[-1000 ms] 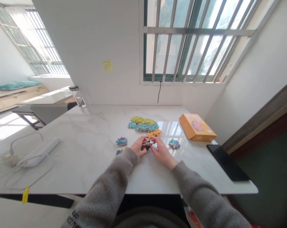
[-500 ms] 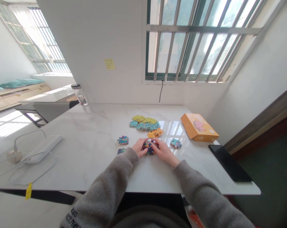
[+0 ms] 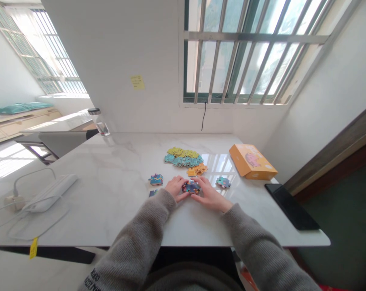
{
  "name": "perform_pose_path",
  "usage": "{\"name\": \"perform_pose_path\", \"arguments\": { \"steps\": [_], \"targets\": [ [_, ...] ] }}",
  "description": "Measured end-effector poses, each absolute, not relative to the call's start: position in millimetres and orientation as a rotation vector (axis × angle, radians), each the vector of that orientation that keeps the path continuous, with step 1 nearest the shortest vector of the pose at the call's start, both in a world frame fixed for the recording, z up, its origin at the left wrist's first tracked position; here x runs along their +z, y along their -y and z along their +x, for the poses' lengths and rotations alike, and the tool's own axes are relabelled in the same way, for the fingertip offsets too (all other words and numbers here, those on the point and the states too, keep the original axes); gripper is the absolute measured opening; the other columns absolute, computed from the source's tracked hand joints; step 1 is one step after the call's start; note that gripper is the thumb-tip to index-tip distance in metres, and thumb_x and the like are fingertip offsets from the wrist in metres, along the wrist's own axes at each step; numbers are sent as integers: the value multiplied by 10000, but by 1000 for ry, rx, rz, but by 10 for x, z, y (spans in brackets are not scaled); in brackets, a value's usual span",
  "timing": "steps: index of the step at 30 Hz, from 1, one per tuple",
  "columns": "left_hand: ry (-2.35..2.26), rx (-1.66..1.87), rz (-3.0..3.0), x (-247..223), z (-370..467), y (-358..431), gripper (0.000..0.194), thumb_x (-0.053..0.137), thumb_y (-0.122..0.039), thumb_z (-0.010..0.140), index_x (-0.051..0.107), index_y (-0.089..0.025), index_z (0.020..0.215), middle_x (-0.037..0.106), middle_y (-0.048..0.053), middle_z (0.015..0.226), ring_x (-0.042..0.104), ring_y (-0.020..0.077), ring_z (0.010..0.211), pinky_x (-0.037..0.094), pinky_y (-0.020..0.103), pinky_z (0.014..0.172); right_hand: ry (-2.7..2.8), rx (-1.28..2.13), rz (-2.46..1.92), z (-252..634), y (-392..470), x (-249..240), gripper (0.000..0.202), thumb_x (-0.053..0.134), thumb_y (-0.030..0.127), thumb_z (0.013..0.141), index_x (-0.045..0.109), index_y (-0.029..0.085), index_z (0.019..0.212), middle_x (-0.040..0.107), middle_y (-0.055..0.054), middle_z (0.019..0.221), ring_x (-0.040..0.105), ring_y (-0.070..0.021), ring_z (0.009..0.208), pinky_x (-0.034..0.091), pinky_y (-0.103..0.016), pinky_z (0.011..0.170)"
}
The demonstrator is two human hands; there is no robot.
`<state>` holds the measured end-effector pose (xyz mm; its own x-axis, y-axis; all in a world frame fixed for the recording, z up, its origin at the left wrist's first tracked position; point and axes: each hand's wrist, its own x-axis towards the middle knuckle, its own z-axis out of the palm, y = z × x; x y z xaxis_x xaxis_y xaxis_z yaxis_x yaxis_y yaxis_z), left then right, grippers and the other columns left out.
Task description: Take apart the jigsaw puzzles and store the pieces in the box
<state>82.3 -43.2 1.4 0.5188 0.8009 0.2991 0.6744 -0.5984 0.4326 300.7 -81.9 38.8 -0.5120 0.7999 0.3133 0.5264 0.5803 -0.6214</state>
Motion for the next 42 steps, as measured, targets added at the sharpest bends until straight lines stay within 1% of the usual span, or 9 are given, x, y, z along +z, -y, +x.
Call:
{"name": "perform_pose_path", "arguments": {
  "steps": [5,11,17,23,27,30,34,39,42],
  "targets": [
    [-1227,741,2500,-27,811,379,312,678,-256,750,588,-181,1039,581,97,1011,546,265,977,479,417,885,2253,624,-1045,3056,824,391,681,660,266,830,351,258,1437,447,-108,1313,437,-255,1274,361,-432,1112],
    [-1169,801,2535,-25,791,395,397,755,-319,685,586,-191,1021,567,82,995,541,260,943,485,418,866,2264,566,-1032,3044,793,382,428,677,251,832,536,239,1236,524,-94,1159,511,-246,1121,433,-430,1017],
    [-1142,838,2554,-21,804,407,436,778,-382,672,592,-192,1018,562,83,990,531,263,933,493,430,846,2233,562,-1064,3028,786,387,346,730,243,795,576,233,1105,534,-75,1100,517,-243,1062,462,-418,958],
    [-1134,951,2595,10,837,400,404,784,-352,640,577,-190,948,563,76,956,523,252,895,492,414,817,2196,567,-1025,3040,768,381,397,754,234,765,579,237,1121,524,-83,1147,509,-246,1109,457,-435,989],
    [-1098,1091,2590,80,840,414,373,751,-334,665,558,-188,949,571,72,935,530,247,881,489,405,806,2193,525,-909,3060,766,441,313,683,248,844,601,262,1145,568,-80,1190,508,-243,1132,451,-448,999],
    [-1063,1132,2541,110,841,424,384,732,-334,696,556,-190,1006,572,67,940,549,237,880,496,393,803,2178,471,-890,3126,749,480,287,674,291,863,616,263,1142,613,-77,1141,525,-244,1091,460,-442,974],
    [-1051,1188,2508,115,850,434,562,738,-406,730,526,-169,1193,575,90,1001,564,246,911,501,421,838,2136,352,-1060,3442,694,506,294,659,317,865,617,262,1150,631,-74,1108,533,-253,1064,452,-437,955],
    [-1120,1052,2606,119,893,470,318,721,-355,765,640,-206,1034,584,87,1002,552,256,943,490,425,850,2095,219,-1305,3995,646,466,207,634,363,857,646,246,1027,645,-63,1033,552,-249,984,433,-421,939],
    [-1121,1006,2615,123,918,491,266,714,-324,769,650,-217,1004,600,75,997,552,249,949,481,419,858,2097,183,-1381,4169,630,403,195,622,376,851,653,240,988,651,-66,1013,560,-250,964,429,-414,921]
  ]
}}
